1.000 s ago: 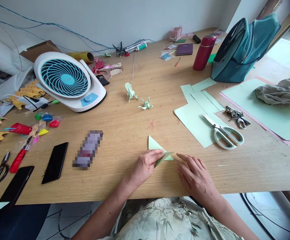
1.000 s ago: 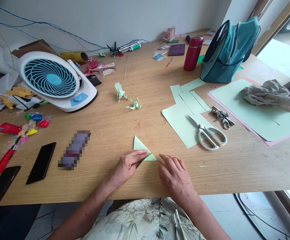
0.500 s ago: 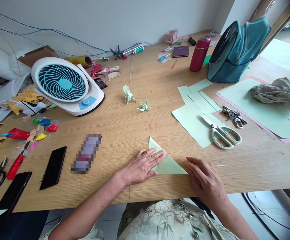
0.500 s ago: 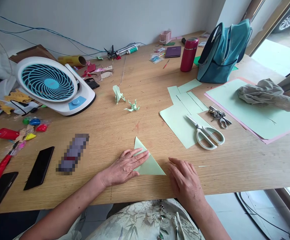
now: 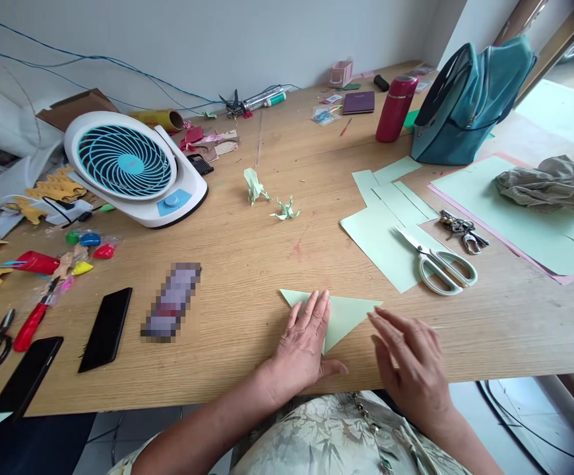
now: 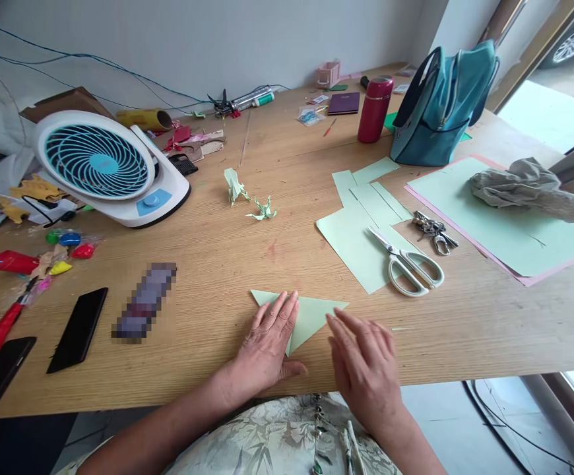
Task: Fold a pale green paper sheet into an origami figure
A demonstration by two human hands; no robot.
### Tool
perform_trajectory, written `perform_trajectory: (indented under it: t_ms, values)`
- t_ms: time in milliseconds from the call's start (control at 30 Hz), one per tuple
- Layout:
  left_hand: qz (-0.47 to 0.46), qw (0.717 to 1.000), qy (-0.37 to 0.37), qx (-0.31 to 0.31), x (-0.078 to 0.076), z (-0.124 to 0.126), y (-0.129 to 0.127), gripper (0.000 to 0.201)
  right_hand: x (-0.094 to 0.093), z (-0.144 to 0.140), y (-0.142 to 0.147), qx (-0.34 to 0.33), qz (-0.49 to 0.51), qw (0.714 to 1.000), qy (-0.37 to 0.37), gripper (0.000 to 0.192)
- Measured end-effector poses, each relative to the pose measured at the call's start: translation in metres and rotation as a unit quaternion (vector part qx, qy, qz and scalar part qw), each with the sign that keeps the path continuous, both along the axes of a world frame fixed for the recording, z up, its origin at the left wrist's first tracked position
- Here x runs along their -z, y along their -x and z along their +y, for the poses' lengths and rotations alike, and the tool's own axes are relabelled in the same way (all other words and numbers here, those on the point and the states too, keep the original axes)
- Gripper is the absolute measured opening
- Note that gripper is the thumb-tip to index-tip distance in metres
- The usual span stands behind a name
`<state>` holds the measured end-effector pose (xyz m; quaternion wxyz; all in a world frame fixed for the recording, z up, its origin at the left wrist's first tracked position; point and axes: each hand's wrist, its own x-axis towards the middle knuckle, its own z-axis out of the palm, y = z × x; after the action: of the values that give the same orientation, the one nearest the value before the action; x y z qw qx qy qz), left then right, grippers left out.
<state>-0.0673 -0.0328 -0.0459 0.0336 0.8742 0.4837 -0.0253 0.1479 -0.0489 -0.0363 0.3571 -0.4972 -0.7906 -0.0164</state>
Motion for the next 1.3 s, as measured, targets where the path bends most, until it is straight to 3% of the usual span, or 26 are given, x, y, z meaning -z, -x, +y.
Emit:
perform_trajectory:
  t_ms: [100,200,400,567,767,1033,1200,1300]
  values:
    - [-0.03,0.999,-0.006,0.009,0.004,-0.002,-0.001,0.111,0.004,0.004,0.02,-0.068,-0.048,0.996,0.024,0.042]
    - [-0.051,0.999,-0.008,0.008,0.006,-0.001,0.003,0.101,0.015,0.008,0.032,-0.091,-0.108,0.988,0.059,0.045]
    - [-0.044,0.999,-0.007,0.028,0.002,0.001,0.005,0.095,0.031,0.006,0.033,-0.044,-0.168,0.979,0.103,0.056]
    - [-0.007,1.0,-0.014,0.027,-0.001,0.001,0.005,0.104,0.033,0.001,0.031,0.002,-0.176,0.977,0.117,0.068]
    - [0.009,0.999,-0.02,0.035,0.0,0.001,0.005,0.095,0.033,0.001,0.022,0.058,-0.178,0.972,0.141,0.078]
    - [0.002,1.0,0.005,0.022,-0.003,0.0,0.001,0.092,0.029,0.001,0.019,0.04,-0.179,0.974,0.134,0.078]
    - [-0.011,0.999,0.021,-0.046,-0.009,-0.009,-0.013,0.089,0.026,-0.005,0.021,-0.028,-0.179,0.975,0.128,0.071]
    - [-0.023,0.999,0.024,-0.04,-0.011,-0.011,-0.013,0.086,0.027,-0.009,0.019,-0.041,-0.18,0.973,0.136,0.068]
